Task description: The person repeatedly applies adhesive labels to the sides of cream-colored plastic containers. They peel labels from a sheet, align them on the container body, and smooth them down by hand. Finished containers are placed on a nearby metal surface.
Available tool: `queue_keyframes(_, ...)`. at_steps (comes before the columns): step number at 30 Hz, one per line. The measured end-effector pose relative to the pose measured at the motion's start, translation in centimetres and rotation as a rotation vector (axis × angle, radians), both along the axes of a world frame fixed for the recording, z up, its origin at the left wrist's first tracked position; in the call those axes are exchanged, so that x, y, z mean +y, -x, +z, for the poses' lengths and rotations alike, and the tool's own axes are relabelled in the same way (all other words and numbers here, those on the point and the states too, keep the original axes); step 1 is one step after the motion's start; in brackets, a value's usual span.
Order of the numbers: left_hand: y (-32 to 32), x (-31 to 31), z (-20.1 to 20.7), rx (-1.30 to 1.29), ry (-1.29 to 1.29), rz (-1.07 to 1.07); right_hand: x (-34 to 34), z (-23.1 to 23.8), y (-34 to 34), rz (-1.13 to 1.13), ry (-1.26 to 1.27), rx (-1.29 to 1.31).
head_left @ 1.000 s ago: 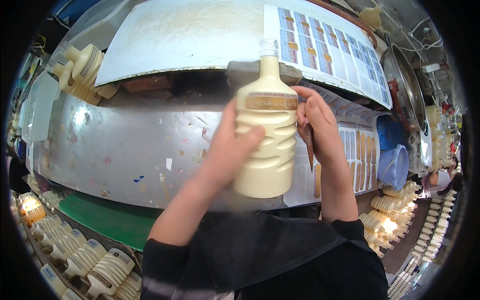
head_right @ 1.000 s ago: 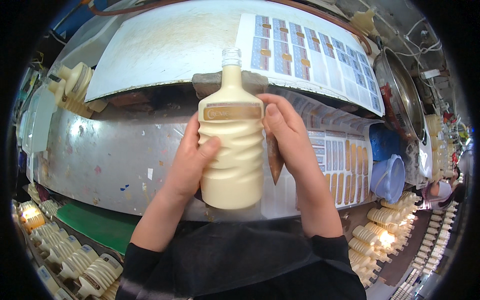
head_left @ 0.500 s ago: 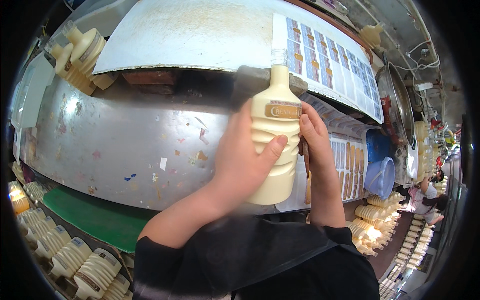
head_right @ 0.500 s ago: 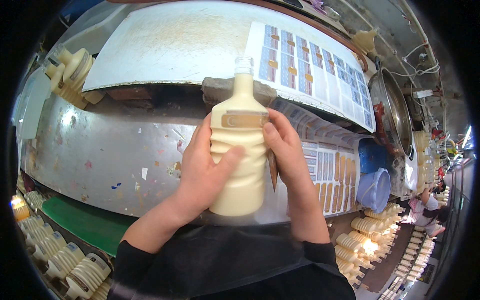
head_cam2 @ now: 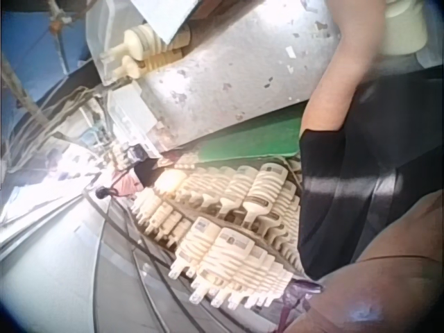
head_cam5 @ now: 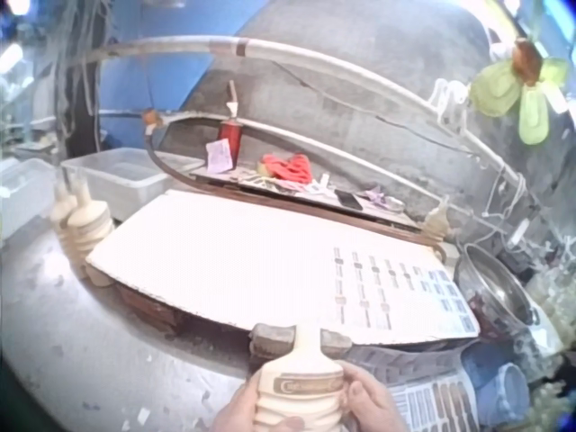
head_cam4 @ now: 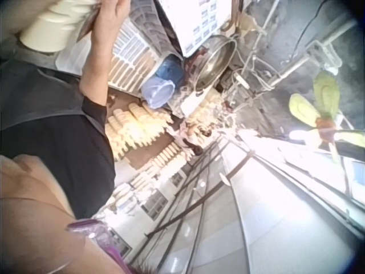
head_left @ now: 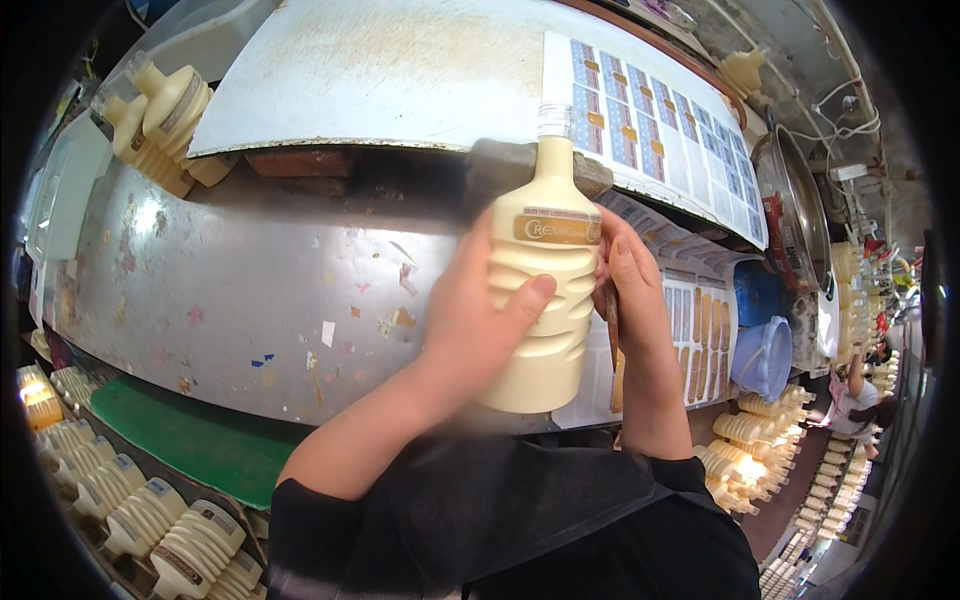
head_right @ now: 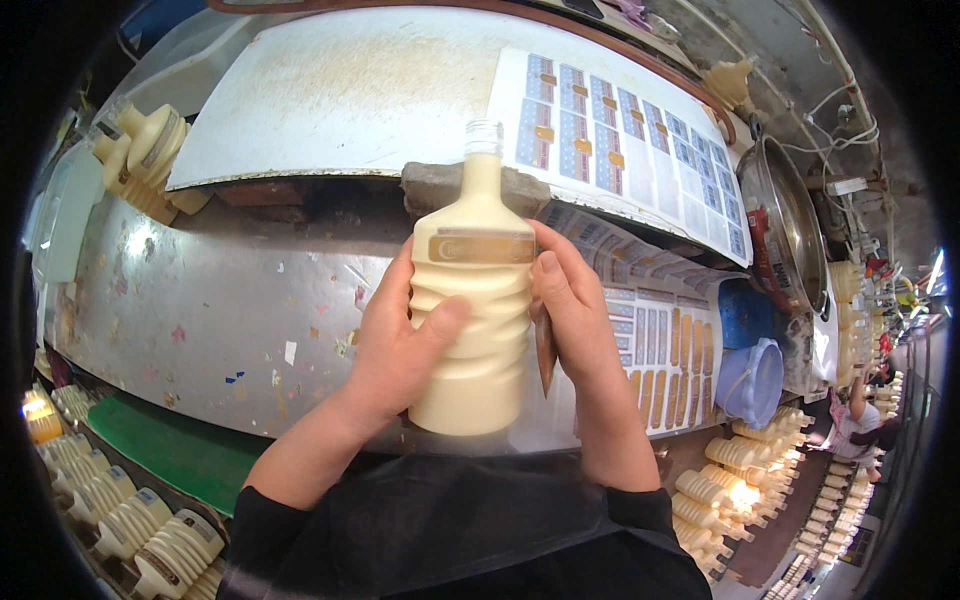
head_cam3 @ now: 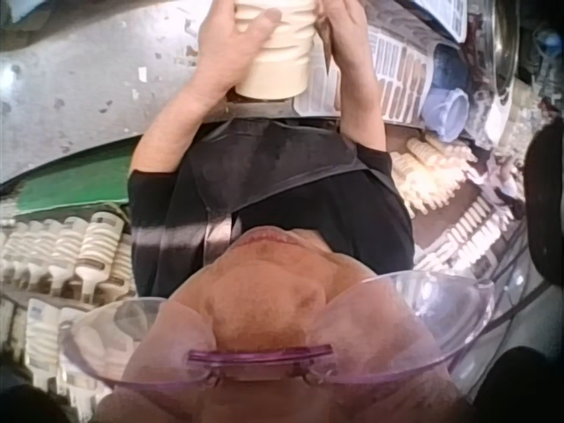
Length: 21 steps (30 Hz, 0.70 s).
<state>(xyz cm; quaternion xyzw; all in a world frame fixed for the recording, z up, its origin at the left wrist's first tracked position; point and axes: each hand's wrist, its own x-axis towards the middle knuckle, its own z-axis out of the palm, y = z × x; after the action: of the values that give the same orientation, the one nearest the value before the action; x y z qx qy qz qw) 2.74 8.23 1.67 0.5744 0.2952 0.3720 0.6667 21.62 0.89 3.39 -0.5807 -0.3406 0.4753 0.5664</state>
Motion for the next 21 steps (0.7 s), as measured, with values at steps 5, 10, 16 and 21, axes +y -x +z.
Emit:
queue_keyframes(5,0.8,-0.1,0.1,-0.021,0.158,0.007,-0.5,1.3,0.6,0.001,0.0,-0.073)
queue_keyframes(10,0.3,0.6,-0.1,-0.266,0.341,-0.111,-1.0,2.7,1.5,-0.024,-0.03,-0.149)
queue_keyframes(16,0.5,0.6,-0.2,-0.289,0.403,-0.145,-0.8,3.0,1.6,-0.007,-0.08,-0.221)
queue_keyframes(21,0.3,0.6,0.0,-0.302,0.338,-0.178,-0.9,2.5,1.1,0.02,-0.067,-0.191)
